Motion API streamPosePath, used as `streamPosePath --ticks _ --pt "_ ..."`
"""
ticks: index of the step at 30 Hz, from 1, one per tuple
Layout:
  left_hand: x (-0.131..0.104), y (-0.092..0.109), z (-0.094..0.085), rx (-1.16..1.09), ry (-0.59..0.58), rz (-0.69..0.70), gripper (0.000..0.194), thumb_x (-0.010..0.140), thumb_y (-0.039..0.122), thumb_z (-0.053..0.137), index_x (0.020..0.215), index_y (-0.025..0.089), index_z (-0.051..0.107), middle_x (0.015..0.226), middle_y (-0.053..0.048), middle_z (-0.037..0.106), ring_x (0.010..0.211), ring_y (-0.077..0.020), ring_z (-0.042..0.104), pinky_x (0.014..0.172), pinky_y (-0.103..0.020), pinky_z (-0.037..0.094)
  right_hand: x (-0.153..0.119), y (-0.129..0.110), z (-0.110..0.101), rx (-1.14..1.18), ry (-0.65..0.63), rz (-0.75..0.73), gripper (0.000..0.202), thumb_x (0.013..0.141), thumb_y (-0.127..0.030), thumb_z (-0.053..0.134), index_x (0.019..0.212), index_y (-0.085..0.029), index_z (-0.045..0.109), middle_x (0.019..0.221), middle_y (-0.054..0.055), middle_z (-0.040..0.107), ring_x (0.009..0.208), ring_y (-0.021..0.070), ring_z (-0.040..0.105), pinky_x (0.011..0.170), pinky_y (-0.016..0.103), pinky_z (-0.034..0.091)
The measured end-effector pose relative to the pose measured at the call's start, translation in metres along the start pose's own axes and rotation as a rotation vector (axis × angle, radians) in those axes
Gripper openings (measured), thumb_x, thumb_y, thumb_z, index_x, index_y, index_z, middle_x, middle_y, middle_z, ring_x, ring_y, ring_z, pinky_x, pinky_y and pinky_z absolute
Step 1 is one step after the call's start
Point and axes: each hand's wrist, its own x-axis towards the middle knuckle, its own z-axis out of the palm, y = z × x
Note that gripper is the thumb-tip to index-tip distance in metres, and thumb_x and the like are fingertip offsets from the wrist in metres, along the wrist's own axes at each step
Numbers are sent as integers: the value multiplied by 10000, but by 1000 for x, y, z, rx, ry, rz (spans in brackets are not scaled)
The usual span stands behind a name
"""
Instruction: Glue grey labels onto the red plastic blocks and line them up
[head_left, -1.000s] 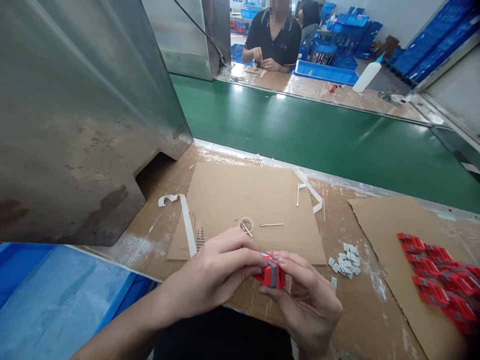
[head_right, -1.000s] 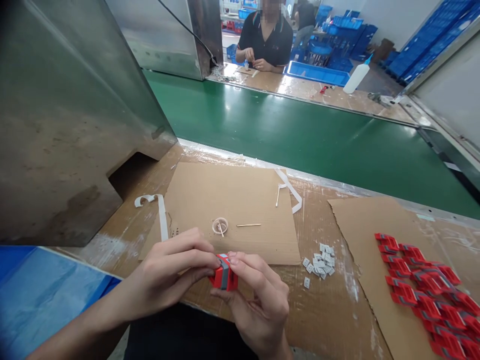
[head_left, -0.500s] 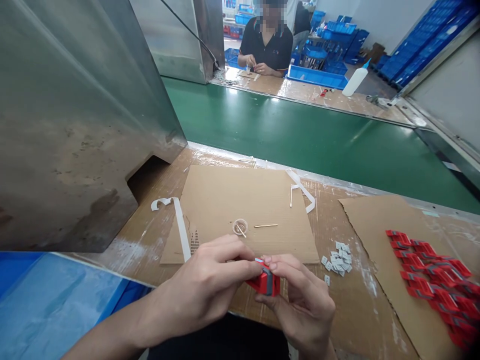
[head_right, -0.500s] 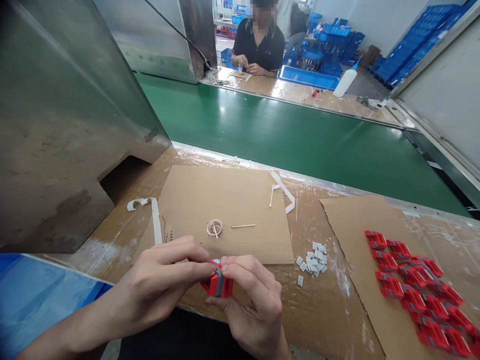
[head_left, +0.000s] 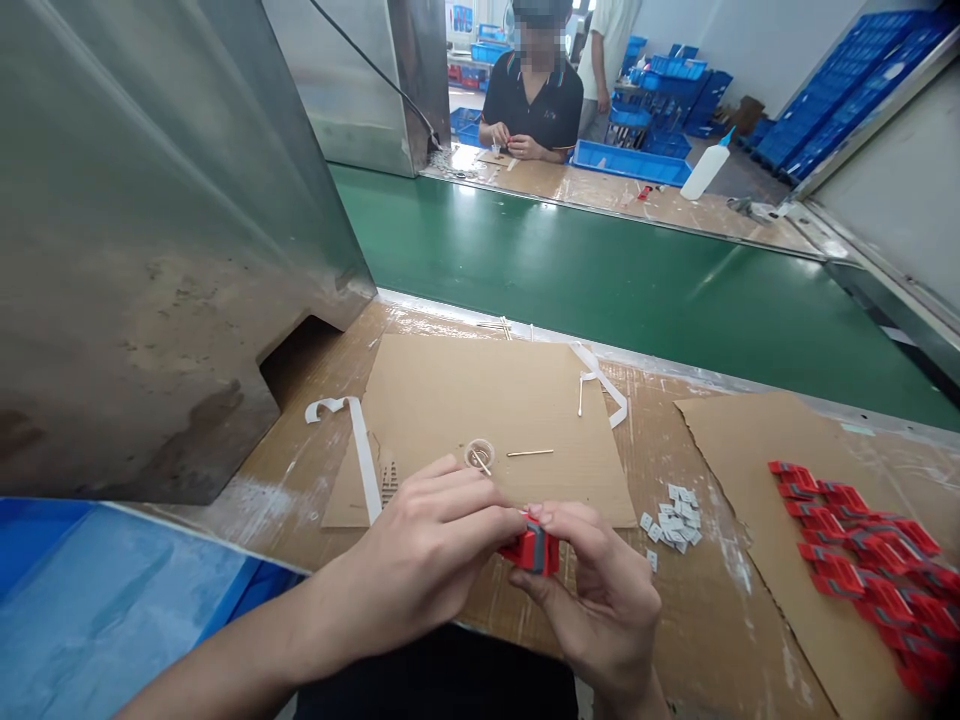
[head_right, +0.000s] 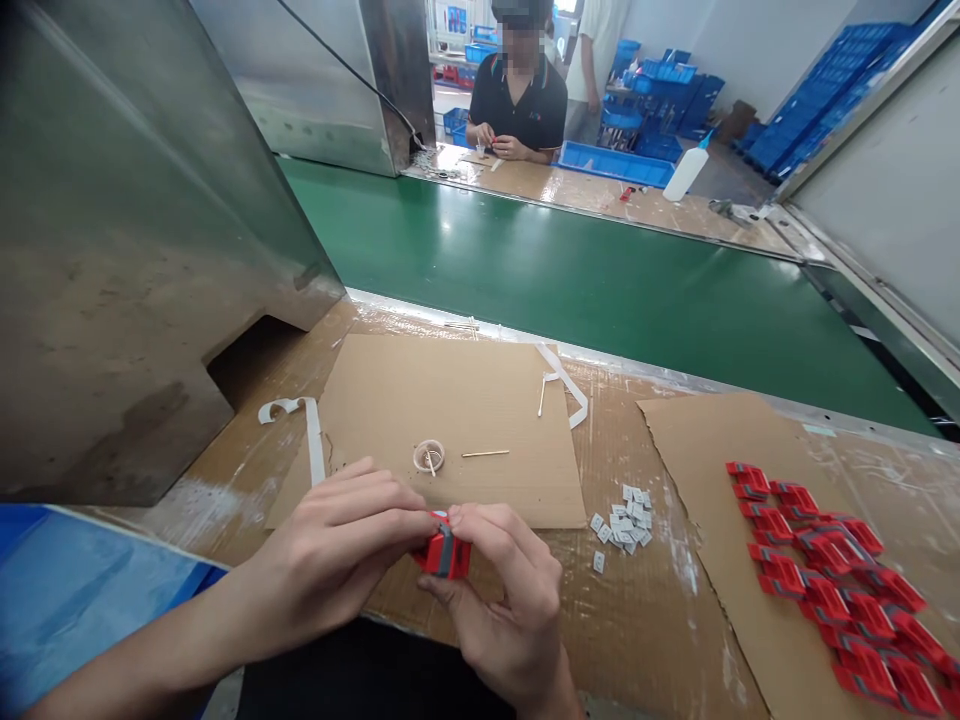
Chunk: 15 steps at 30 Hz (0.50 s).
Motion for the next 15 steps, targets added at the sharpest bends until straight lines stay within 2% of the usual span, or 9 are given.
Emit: streamPosePath --ticks 3,6,9,12,15 --pt "1 0 4 63 34 41 263 934 -4 464 1020 153 656 837 -35 697 681 -134 555 681 -318 349 -1 -1 -1 -19 -27 -9 453 832 -59 759 1241 -206 632 1066 89 721 984 232 701 823 359 618" --pt "4 -2 7 43 53 58 281 925 -13 465 1017 154 671 849 -35 693 678 -130 544 683 -307 368 -5 1 -1 -20 -2 -4 447 828 -43 752 1230 -202 639 1068 89 721 989 229 703 841 352 619" --pt "7 -5 7 -133 53 -6 242 955 31 527 1013 183 705 860 -28 688 726 -126 577 688 -268 426 -10 4 1 20 66 36 438 836 -44 740 1229 -210 639 1098 92 714 1038 225 695 884 341 620" --pt "7 -7 7 -382 56 -90 193 932 126 650 1105 190 704 969 -57 689 882 -158 646 797 -274 518 -12 3 4 135 128 94 412 853 -76 732 1225 -223 629 1123 93 697 1083 215 686 885 312 632" --pt "4 -9 11 -492 81 -98 359 847 198 787 1191 186 684 1083 -86 682 987 -190 665 898 -318 543 -10 0 7 243 154 123 354 865 -122 740 1181 -237 630 1093 79 690 1057 195 700 868 282 636"
